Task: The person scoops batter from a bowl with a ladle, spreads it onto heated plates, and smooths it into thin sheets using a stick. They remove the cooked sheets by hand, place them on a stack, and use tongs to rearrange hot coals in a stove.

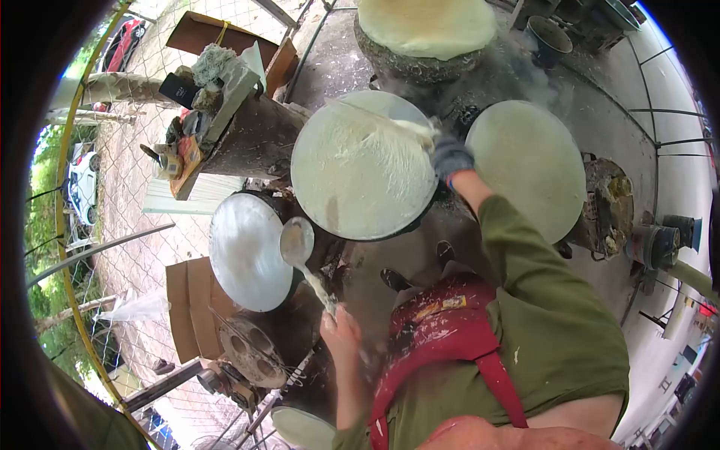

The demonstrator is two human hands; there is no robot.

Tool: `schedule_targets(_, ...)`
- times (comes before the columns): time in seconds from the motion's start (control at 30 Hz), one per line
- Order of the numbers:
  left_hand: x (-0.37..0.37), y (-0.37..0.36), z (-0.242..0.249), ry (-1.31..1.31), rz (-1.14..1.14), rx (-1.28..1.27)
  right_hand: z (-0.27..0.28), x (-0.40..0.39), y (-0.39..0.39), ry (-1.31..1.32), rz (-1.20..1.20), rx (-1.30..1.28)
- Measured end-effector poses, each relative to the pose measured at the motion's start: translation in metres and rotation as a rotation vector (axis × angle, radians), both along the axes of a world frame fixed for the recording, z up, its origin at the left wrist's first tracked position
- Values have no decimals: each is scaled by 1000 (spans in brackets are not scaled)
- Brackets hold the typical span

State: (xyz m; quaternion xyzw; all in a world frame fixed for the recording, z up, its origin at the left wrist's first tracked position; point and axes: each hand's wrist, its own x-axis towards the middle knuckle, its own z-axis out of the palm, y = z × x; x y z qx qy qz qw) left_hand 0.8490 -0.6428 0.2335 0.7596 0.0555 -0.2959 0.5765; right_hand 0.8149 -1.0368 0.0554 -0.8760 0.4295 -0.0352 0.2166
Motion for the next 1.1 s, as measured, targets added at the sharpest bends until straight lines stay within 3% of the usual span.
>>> schedule_targets(0.07, -7, 6, 3, -2, 12, 76, 42, 40, -31, -59, -14, -73)
schedule_targets(0.2, -15, 16, -4, -23, 25, 138, 58, 96, -49, -160, 61, -142)
schedule_targets(0.27, -10, 8, 2, 2, 31, 153, 60, 89, -11, -365, 370, -258)
schedule_targets(0.3, -11, 6, 5, 21, 35, 162, 14, 74, 13, -505, 317, -147)
schedule_targets(0.33, -9, 5, 4, 18, 50, 162, 67, 38, 38, -340, 328, -17)
schedule_targets(0.37, -9, 1, 9, 7, 31, 144, 64, 6, 54, -287, 326, -25)
schedule_targets(0.4, -8, -6, 16, -7, 12, 125, 58, -27, 65, -407, 196, 36)
schedule_targets(0.43, -8, -12, 20, -18, -2, 106, 70, -54, 80, -704, -30, 388)
schedule_targets(0.47, -6, -15, 18, -19, -28, 95, 2, -88, 96, -516, -95, 152)
schedule_targets(0.53, -3, -25, 17, -32, -75, 50, -57, -127, 115, -395, -38, 232)
schedule_targets(0.63, -3, -44, 13, -30, -111, -12, -73, -120, 103, -242, 340, -27)
schedule_targets(0.7, 1, -48, 7, -41, -164, -51, -63, -113, 82, -172, 320, -9)
schedule_targets(0.73, 4, -52, 3, -32, -173, -63, -69, -107, 69, -369, 72, 338)
schedule_targets(0.8, 18, -68, -4, -18, -192, -90, -22, -95, 57, -237, -431, 1128)
schedule_targets(0.9, 61, -106, -24, -24, -303, -167, 10, -93, 67, -506, -240, 1203)
schedule_targets(0.93, 78, -124, -33, -13, -324, -167, -19, -102, 66, -660, 104, 751)
schedule_targets(0.97, 95, -144, -41, -1, -345, -169, -51, -112, 65, -771, 293, 179)
schedule_targets(1.0, 113, -163, -51, 7, -408, -186, -47, -123, 71, -675, 216, 87)
schedule_targets(1.07, 137, -189, -72, 85, -501, -212, -44, -129, 101, -490, 66, 233)
schedule_targets(1.1, 144, -199, -82, 151, -533, -223, -38, -115, 127, -406, -11, 464)
